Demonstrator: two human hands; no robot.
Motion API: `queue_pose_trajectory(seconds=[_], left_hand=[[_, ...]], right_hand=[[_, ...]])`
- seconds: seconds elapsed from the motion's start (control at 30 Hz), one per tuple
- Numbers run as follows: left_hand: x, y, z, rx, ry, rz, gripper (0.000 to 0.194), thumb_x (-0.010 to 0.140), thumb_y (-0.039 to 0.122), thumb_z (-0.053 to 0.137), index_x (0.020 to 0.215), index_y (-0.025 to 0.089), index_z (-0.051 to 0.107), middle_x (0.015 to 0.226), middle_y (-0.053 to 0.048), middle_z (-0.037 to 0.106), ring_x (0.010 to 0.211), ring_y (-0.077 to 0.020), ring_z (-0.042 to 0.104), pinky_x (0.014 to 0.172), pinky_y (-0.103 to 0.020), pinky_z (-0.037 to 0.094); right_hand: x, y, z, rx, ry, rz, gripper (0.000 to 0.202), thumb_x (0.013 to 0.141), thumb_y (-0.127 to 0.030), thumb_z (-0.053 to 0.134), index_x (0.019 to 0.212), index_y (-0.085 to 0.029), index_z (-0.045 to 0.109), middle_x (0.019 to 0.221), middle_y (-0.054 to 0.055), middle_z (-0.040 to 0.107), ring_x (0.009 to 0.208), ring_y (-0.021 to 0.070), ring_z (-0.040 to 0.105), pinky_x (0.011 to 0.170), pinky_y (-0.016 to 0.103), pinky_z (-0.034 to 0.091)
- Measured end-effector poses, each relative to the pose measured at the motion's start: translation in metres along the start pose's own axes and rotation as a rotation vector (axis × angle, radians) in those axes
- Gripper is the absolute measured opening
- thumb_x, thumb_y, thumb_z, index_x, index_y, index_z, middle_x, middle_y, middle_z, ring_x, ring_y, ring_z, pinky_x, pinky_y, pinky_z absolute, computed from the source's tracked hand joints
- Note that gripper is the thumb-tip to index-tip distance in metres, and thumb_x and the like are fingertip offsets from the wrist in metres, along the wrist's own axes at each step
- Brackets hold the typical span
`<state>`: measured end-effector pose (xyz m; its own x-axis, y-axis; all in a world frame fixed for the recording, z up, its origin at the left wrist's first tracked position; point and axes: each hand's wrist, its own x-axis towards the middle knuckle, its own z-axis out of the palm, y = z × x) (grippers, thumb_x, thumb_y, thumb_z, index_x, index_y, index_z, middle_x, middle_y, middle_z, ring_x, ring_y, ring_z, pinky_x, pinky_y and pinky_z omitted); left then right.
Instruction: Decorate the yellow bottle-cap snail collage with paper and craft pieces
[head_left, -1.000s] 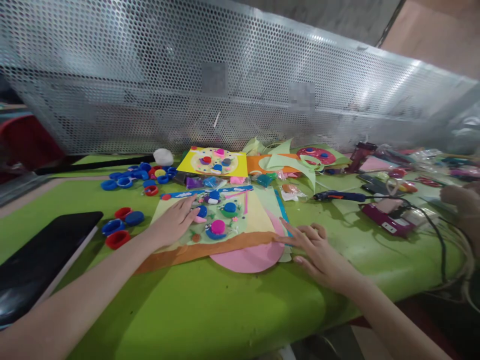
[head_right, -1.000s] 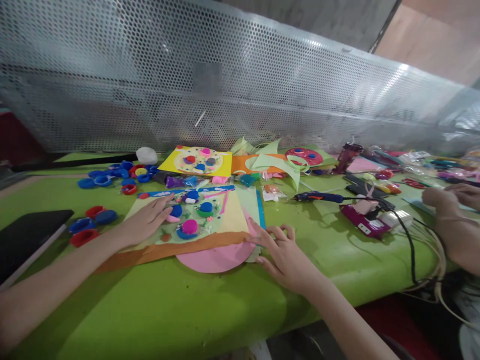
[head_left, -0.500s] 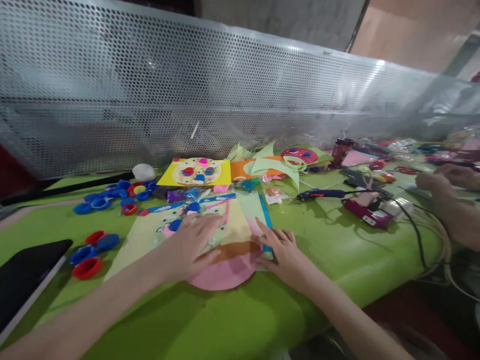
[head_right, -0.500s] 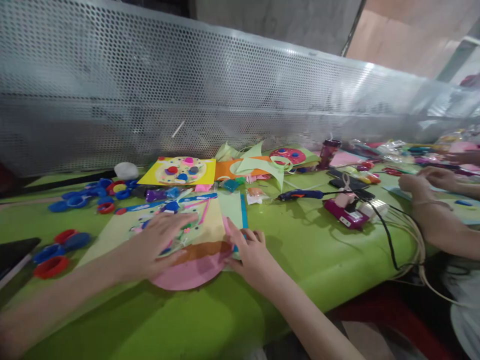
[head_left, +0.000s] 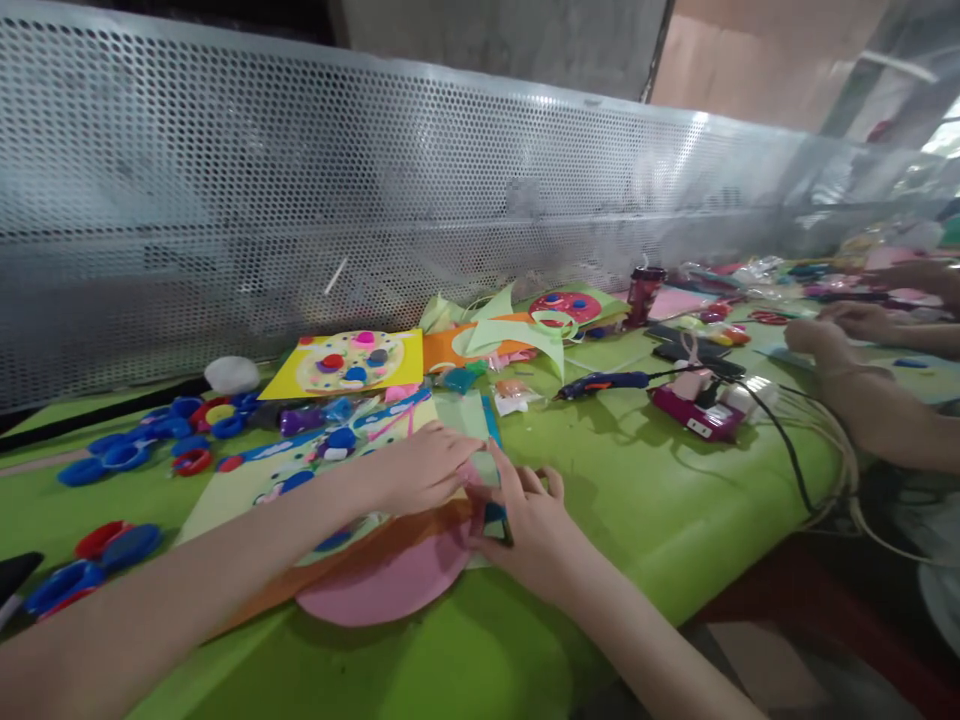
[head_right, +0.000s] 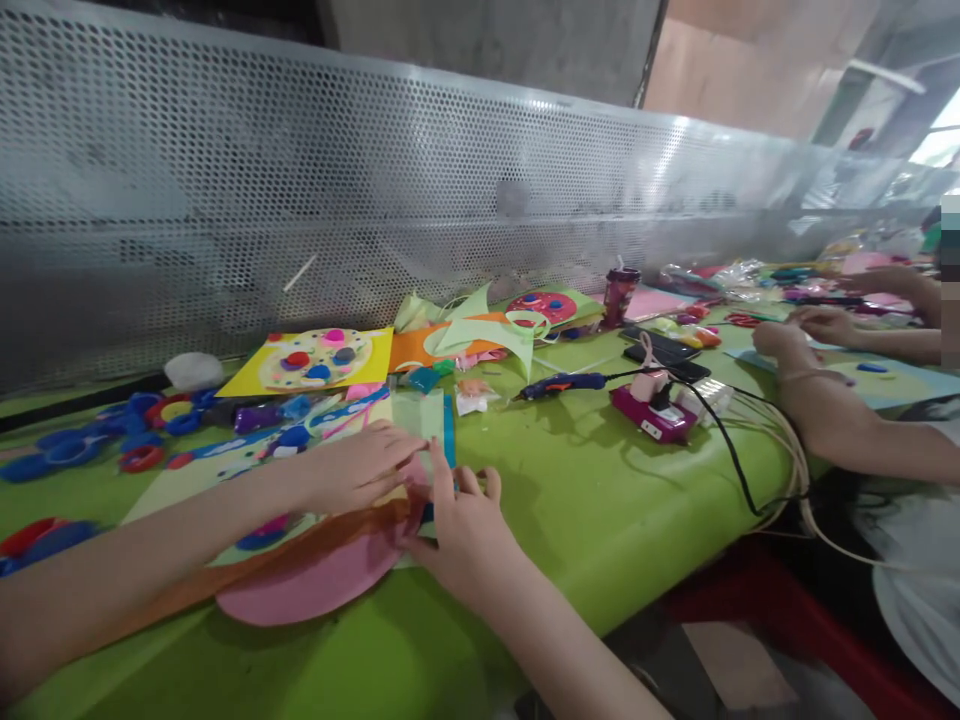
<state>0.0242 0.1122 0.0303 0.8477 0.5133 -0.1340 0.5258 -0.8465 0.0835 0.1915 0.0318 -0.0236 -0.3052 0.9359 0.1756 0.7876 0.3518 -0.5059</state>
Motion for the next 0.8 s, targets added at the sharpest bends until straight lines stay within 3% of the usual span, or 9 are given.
queue_pose_trajectory(seconds=[0.1, 0.23, 0.37, 0.47, 0.63, 0.8], left_hand=[[0.004, 0.001, -0.005, -0.041, -0.060, -0.031, 0.032, 0.094, 0.031, 0.027, 0.100, 0.017, 0.055, 0.094, -0.010, 0.061, 0.088, -0.0235, 0.056, 0.085, -0.039, 0.037], [0.001, -0.001, -0.009, -0.165, -0.104, -0.063, 0.030, 0.093, 0.026, 0.030, 0.115, 0.020, 0.049, 0.097, -0.008, 0.061, 0.092, -0.0225, 0.055, 0.088, -0.038, 0.034], [-0.003, -0.001, -0.009, -0.237, -0.096, -0.090, 0.032, 0.093, 0.029, 0.030, 0.118, 0.018, 0.047, 0.106, -0.010, 0.059, 0.099, -0.0235, 0.053, 0.094, -0.040, 0.030], [-0.005, 0.001, -0.010, -0.300, -0.076, -0.129, 0.043, 0.091, 0.028, 0.031, 0.133, 0.017, 0.034, 0.109, -0.010, 0.058, 0.104, -0.0232, 0.050, 0.093, -0.038, 0.031], [-0.014, 0.001, -0.016, -0.403, -0.051, -0.142, 0.048, 0.091, 0.029, 0.030, 0.138, 0.022, 0.024, 0.086, 0.000, 0.060, 0.085, -0.0174, 0.053, 0.094, -0.038, 0.027], [-0.021, -0.002, -0.019, -0.551, -0.002, -0.128, 0.051, 0.091, 0.031, 0.032, 0.139, 0.021, 0.019, 0.078, 0.002, 0.051, 0.072, -0.0150, 0.050, 0.075, -0.029, 0.037]], right_hand=[[0.000, 0.000, 0.000, 0.011, -0.001, -0.009, 0.095, 0.077, -0.034, 0.065, 0.146, -0.017, 0.002, 0.109, 0.009, 0.066, 0.113, 0.0327, 0.045, 0.095, 0.055, 0.020], [0.000, 0.000, -0.002, 0.011, -0.023, -0.023, 0.090, 0.076, -0.031, 0.066, 0.145, -0.019, 0.008, 0.109, 0.009, 0.067, 0.112, 0.0329, 0.045, 0.094, 0.055, 0.020], [0.000, 0.000, -0.003, -0.004, -0.036, -0.067, 0.083, 0.077, -0.026, 0.065, 0.143, -0.019, 0.015, 0.112, 0.010, 0.065, 0.113, 0.0297, 0.046, 0.095, 0.052, 0.019], [0.000, 0.001, -0.003, 0.067, -0.030, -0.057, 0.090, 0.077, -0.023, 0.063, 0.145, -0.021, 0.005, 0.105, 0.005, 0.068, 0.113, 0.0286, 0.046, 0.095, 0.053, 0.018], [0.000, 0.002, -0.001, 0.133, 0.000, -0.071, 0.097, 0.077, -0.021, 0.061, 0.144, -0.024, -0.010, 0.103, 0.002, 0.069, 0.115, 0.0275, 0.046, 0.095, 0.053, 0.016], [-0.001, 0.002, -0.001, 0.153, -0.012, -0.063, 0.100, 0.077, -0.026, 0.063, 0.144, -0.024, -0.012, 0.107, 0.004, 0.068, 0.116, 0.0273, 0.045, 0.095, 0.053, 0.015]])
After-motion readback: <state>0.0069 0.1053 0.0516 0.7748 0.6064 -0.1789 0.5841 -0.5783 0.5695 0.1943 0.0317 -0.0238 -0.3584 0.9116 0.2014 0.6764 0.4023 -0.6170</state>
